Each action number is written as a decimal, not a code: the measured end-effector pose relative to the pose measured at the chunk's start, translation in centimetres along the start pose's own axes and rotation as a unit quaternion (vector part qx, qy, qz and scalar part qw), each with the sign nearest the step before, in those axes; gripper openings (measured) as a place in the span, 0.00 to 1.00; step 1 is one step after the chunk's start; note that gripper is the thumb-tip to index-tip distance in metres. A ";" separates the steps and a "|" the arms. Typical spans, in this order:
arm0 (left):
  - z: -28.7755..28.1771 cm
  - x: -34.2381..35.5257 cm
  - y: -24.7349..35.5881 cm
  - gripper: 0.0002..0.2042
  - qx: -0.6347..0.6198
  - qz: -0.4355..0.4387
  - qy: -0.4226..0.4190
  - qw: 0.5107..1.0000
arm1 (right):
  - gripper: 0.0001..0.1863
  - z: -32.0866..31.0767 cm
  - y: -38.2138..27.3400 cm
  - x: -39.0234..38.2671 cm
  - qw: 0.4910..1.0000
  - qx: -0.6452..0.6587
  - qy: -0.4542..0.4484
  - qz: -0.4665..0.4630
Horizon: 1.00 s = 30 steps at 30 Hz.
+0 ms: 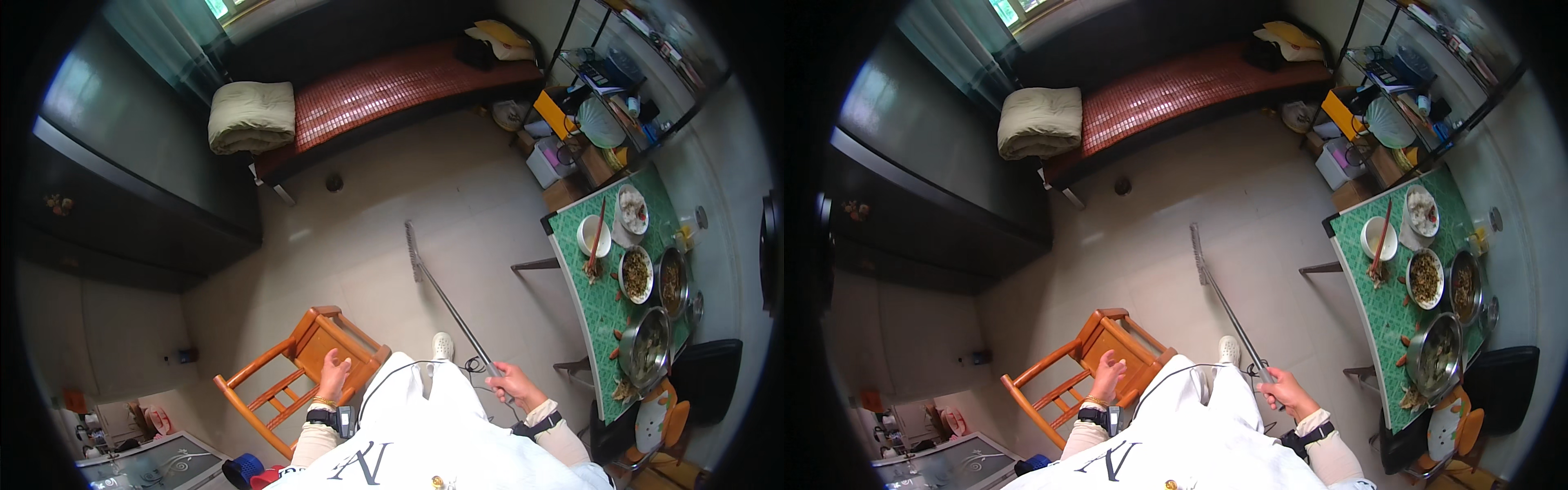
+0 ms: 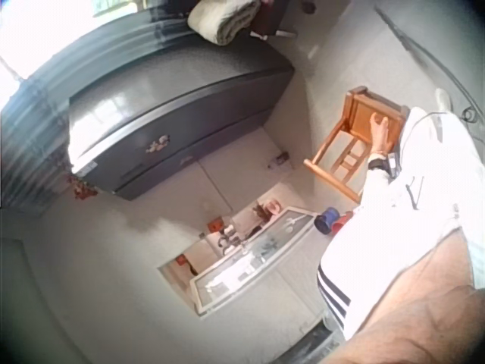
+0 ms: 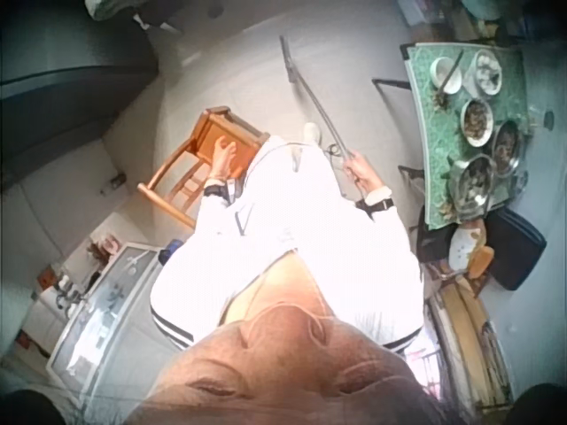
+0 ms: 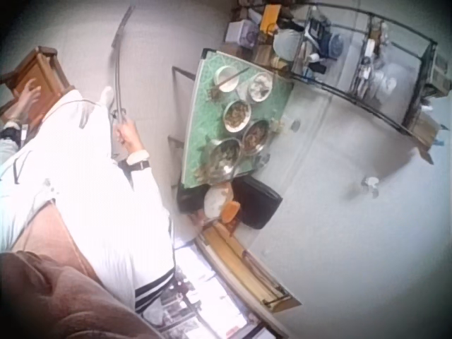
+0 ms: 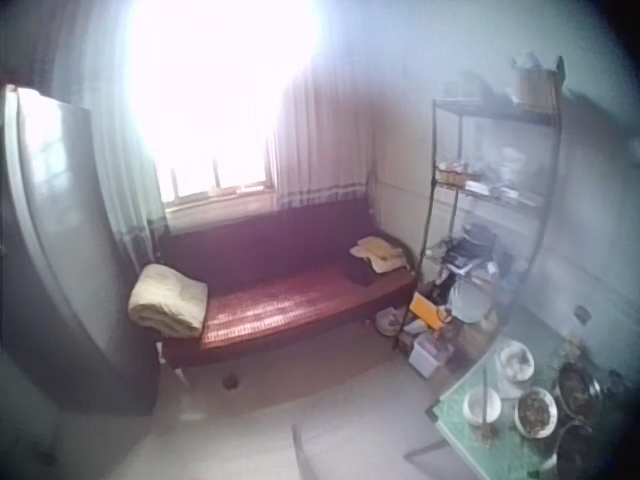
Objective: The person sweeps the tiled floor using a broom and a dustpan, moving several wooden chairs aside to sweep the areas beneath them.
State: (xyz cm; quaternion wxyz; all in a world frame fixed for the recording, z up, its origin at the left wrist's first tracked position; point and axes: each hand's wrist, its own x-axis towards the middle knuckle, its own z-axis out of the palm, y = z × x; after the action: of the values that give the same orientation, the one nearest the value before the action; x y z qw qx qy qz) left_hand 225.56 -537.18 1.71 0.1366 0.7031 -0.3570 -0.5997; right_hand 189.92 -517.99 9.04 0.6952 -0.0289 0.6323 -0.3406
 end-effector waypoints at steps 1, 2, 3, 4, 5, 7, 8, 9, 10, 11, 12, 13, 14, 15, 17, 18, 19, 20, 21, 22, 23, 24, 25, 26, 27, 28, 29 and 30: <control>0.7 0.4 0.9 0.28 0.025 0.014 -0.006 1.000 | 0.15 -0.2 -1.4 0.7 1.000 0.000 0.000 -0.001; 1.0 0.9 1.7 0.27 0.050 0.027 -0.010 0.998 | 0.16 -0.3 -3.0 1.6 1.000 -0.006 -0.024 0.007; 1.0 1.4 2.3 0.25 0.058 0.033 0.003 0.998 | 0.17 -0.2 -4.6 2.6 0.999 -0.012 -0.048 0.014; 0.6 2.0 2.8 0.25 0.057 0.033 0.005 0.998 | 0.17 0.4 -6.4 3.7 0.999 -0.012 -0.050 0.015; -0.1 2.7 3.2 0.24 0.045 0.030 0.001 0.999 | 0.16 1.1 -8.3 4.8 0.997 -0.018 -0.078 0.009; -1.9 4.5 3.7 0.22 0.034 0.024 0.011 0.999 | 0.12 2.9 -11.5 8.0 0.991 -0.026 -0.133 -0.004; -2.4 5.5 4.3 0.22 0.034 0.024 0.009 0.999 | 0.12 3.6 -12.9 9.8 0.991 -0.027 -0.130 -0.004; -2.8 6.5 5.2 0.21 0.031 0.005 0.006 0.999 | 0.10 4.4 -14.3 11.7 0.988 0.004 -0.153 -0.004; -3.5 7.5 6.2 0.20 0.029 -0.013 0.007 0.999 | 0.08 5.5 -15.7 13.7 0.983 0.035 -0.179 -0.003; -3.9 8.6 7.3 0.18 0.026 -0.014 0.015 0.999 | 0.06 6.8 -17.1 15.9 0.979 0.074 -0.190 0.025; -4.4 9.8 8.2 0.18 0.030 -0.012 0.013 0.999 | 0.06 8.1 -18.6 17.6 0.979 0.077 -0.189 0.022; -5.2 11.1 8.9 0.18 0.012 -0.030 0.005 0.999 | 0.04 9.8 -19.9 19.4 0.976 0.081 -0.202 0.020; -6.1 13.0 10.1 0.17 -0.003 -0.044 -0.006 0.999 | 0.04 11.4 -21.5 21.5 0.973 0.087 -0.211 0.011; -7.0 14.5 11.3 0.16 0.003 -0.040 -0.010 0.999 | 0.04 12.9 -22.7 23.7 0.970 0.091 -0.225 0.019; -7.7 16.6 14.3 0.15 -0.002 -0.050 -0.022 0.999 | 0.05 14.8 -24.7 28.4 0.965 0.118 -0.236 0.001; -8.3 17.5 15.4 0.15 0.004 -0.059 -0.029 0.998 | 0.06 15.6 -25.3 30.8 0.958 0.138 -0.252 -0.015; -9.1 18.4 16.2 0.16 0.006 -0.041 -0.018 0.999 | 0.06 16.4 -26.0 33.4 0.951 0.169 -0.259 -0.011; -9.9 19.7 16.9 0.16 0.014 -0.023 -0.009 1.000 | 0.06 17.5 -26.8 36.0 0.950 0.183 -0.253 -0.011; -10.8 20.2 17.1 0.15 0.000 -0.026 -0.006 1.000 | 0.05 18.5 -27.6 38.4 0.948 0.193 -0.253 -0.004; -12.2 20.5 16.8 0.15 -0.014 -0.022 0.000 1.000 | 0.04 19.9 -28.7 40.8 0.945 0.203 -0.258 -0.001; -14.2 21.1 15.7 0.15 -0.001 -0.048 0.007 0.999 | 0.04 21.5 -29.4 43.8 0.938 0.203 -0.281 -0.015; -15.8 21.9 14.6 0.14 0.016 -0.078 0.007 0.997 | 0.05 22.5 -29.8 46.5 0.932 0.208 -0.295 -0.029; -16.4 21.6 14.6 0.15 0.018 -0.082 0.012 0.996 | 0.05 23.4 -30.7 49.1 0.929 0.204 -0.306 -0.043; -16.2 20.6 15.2 0.15 0.020 -0.084 0.021 0.996 | 0.05 24.2 -31.9 51.6 0.924 0.201 -0.319 -0.058; -16.4 20.4 15.8 0.14 0.041 -0.102 0.017 0.994 | 0.05 24.8 -33.1 53.9 0.927 0.206 -0.309 -0.058; -16.3 20.0 16.3 0.13 0.062 -0.121 0.017 0.991 | 0.06 25.3 -34.3 55.7 0.929 0.211 -0.300 -0.055; -16.0 19.9 16.6 0.13 0.065 -0.132 0.022 0.989 | 0.06 25.6 -35.7 57.3 0.934 0.217 -0.281 -0.044; -15.5 19.8 16.9 0.14 0.069 -0.143 0.026 0.987 | 0.06 25.2 -36.9 58.6 0.935 0.232 -0.266 -0.033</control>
State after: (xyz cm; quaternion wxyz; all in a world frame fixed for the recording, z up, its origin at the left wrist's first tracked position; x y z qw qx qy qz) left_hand 234.94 -566.03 1.18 0.0104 0.7701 -0.2894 -0.5684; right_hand 194.65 -586.02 -18.98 0.8138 0.0227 0.3258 -0.4807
